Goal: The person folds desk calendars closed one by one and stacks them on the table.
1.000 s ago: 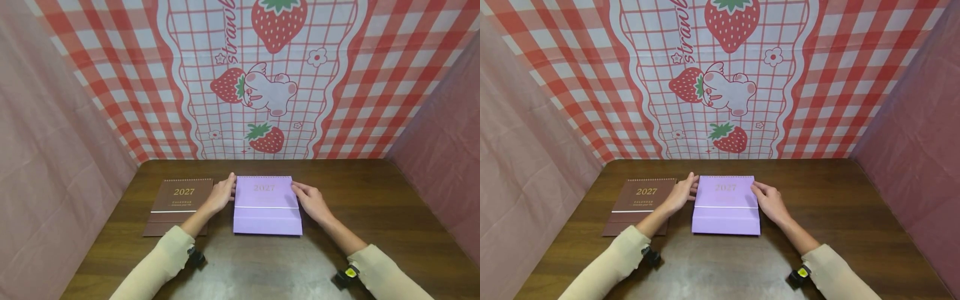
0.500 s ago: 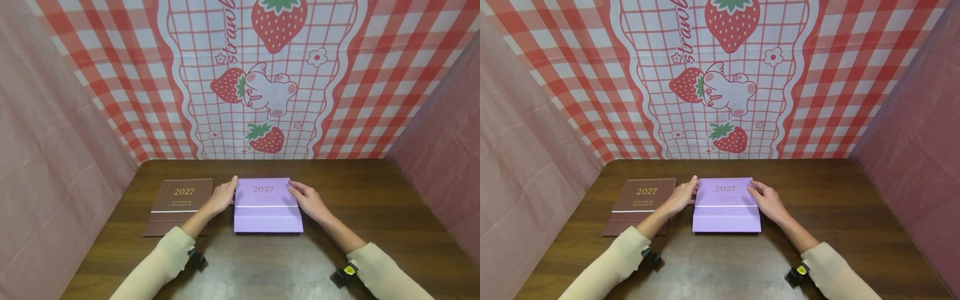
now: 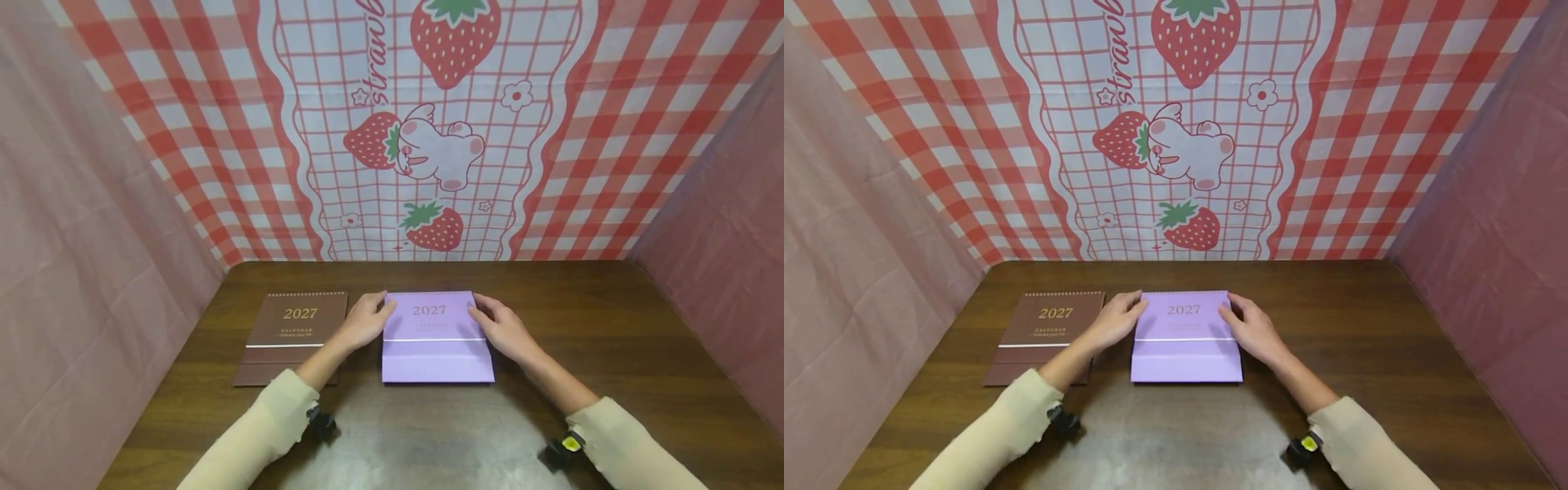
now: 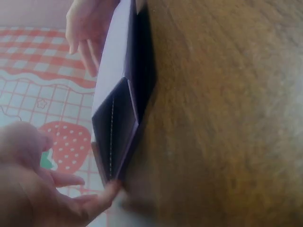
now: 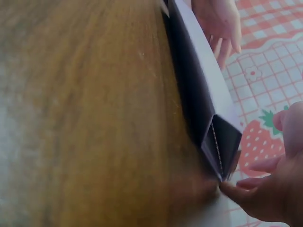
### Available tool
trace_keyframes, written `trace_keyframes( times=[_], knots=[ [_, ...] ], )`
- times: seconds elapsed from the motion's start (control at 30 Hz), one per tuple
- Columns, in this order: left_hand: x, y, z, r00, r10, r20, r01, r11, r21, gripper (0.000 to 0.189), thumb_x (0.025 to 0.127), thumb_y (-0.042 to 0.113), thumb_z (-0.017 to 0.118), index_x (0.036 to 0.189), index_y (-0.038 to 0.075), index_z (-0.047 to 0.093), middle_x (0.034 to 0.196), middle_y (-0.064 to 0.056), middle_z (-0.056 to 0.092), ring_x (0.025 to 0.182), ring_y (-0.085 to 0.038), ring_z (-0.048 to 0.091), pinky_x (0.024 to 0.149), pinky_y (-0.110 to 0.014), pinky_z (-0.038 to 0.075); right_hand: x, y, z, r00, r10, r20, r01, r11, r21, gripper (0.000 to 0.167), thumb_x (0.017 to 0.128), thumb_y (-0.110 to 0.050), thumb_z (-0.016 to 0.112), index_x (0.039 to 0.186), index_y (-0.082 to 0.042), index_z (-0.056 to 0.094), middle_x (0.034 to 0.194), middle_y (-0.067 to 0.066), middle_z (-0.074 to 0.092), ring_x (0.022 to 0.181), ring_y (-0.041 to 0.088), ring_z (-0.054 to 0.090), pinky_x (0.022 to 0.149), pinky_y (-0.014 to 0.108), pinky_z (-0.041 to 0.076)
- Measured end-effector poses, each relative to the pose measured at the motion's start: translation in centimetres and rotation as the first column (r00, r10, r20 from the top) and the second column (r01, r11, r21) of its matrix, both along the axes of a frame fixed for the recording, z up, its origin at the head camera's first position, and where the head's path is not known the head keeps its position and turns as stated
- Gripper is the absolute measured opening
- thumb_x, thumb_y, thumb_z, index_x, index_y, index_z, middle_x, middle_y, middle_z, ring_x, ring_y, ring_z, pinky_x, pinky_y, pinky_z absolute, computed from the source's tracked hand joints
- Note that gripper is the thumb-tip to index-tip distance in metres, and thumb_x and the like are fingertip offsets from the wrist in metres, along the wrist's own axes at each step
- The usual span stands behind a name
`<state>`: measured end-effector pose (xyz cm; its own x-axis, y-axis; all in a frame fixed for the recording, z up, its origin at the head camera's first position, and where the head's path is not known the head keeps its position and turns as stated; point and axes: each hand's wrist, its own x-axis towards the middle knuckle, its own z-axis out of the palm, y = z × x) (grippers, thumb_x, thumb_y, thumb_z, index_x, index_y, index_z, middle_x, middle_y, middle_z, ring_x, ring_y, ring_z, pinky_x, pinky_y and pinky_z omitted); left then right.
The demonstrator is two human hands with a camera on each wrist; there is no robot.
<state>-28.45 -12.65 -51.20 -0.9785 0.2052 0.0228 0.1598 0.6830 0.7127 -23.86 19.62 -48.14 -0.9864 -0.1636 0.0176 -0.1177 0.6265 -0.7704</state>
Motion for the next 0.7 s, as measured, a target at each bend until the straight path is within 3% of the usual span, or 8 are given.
trace_keyframes(
  times=[0.1,0.17,0.23,0.3,0.4,0.53,0.7],
  knots=[
    [-0.8,0.3,-0.4,0.999,-0.049,-0.017,0.047,0.997,-0.06,0.076,0.114,0.053,0.055,0.172,0.005,0.044,0.179,-0.02,0.045,0.169,-0.038,0.043,0.141,-0.056,0.036,-1.3,0.4,-2.0,0.99,0.029,-0.137,-0.019,0.997,0.073,0.077,0.114,-0.058,0.056,0.169,-0.004,0.049,0.175,0.031,0.047,0.164,0.055,0.042,0.136,0.071,0.034],
    [-1.2,0.7,-0.7,0.994,-0.103,-0.04,0.098,0.989,-0.108,0.08,0.113,0.055,0.056,0.174,0.005,0.04,0.182,-0.02,0.041,0.171,-0.038,0.04,0.142,-0.055,0.034,-2.2,0.5,-3.4,0.972,0.064,-0.225,-0.04,0.993,0.112,0.076,0.114,-0.062,0.055,0.168,-0.008,0.052,0.175,0.03,0.046,0.166,0.055,0.039,0.137,0.072,0.032],
    [-1.1,1.3,-0.6,0.984,-0.165,-0.058,0.155,0.976,-0.152,0.084,0.113,0.057,0.055,0.176,0.004,0.036,0.184,-0.022,0.036,0.173,-0.041,0.034,0.143,-0.056,0.031,-2.1,0.1,-3.0,0.957,0.127,-0.26,-0.095,0.986,0.134,0.076,0.113,-0.062,0.056,0.167,-0.009,0.053,0.176,0.032,0.044,0.166,0.059,0.034,0.135,0.078,0.029],
    [-0.6,1.9,-0.2,0.973,-0.223,-0.065,0.208,0.96,-0.187,0.09,0.112,0.06,0.056,0.177,0.004,0.031,0.186,-0.024,0.03,0.175,-0.047,0.027,0.143,-0.062,0.028,-1.4,-0.6,-1.7,0.949,0.178,-0.259,-0.147,0.98,0.137,0.073,0.113,-0.057,0.058,0.166,-0.006,0.054,0.176,0.034,0.042,0.167,0.062,0.029,0.134,0.081,0.025],
    [1.7,2.9,2.4,0.954,-0.299,-0.009,0.289,0.93,-0.226,0.097,0.109,0.06,0.06,0.179,0.004,0.024,0.188,-0.029,0.016,0.176,-0.055,0.011,0.14,-0.073,0.023,0.1,-1.8,0.9,0.944,0.243,-0.222,-0.209,0.963,0.169,0.07,0.113,-0.045,0.063,0.165,0.0,0.053,0.175,0.038,0.04,0.166,0.067,0.025,0.132,0.085,0.024],
    [4.7,3.7,6.1,0.928,-0.361,0.093,0.371,0.877,-0.306,0.106,0.107,0.062,0.063,0.181,0.004,0.015,0.189,-0.029,-0.001,0.176,-0.055,-0.006,0.14,-0.078,0.016,0.9,-2.9,1.9,0.943,0.285,-0.172,-0.24,0.941,0.239,0.066,0.115,-0.035,0.061,0.168,0.003,0.047,0.178,0.037,0.033,0.169,0.066,0.017,0.134,0.084,0.022],
    [5.3,4.3,6.3,0.921,-0.373,0.114,0.385,0.826,-0.411,0.115,0.105,0.072,0.061,0.181,0.004,0.008,0.189,-0.028,-0.009,0.175,-0.055,-0.011,0.141,-0.078,0.009,1.0,-3.5,1.3,0.931,0.35,-0.108,-0.304,0.902,0.305,0.07,0.116,-0.037,0.057,0.173,0.001,0.039,0.183,0.033,0.023,0.172,0.063,0.007,0.134,0.087,0.013]
  ],
)
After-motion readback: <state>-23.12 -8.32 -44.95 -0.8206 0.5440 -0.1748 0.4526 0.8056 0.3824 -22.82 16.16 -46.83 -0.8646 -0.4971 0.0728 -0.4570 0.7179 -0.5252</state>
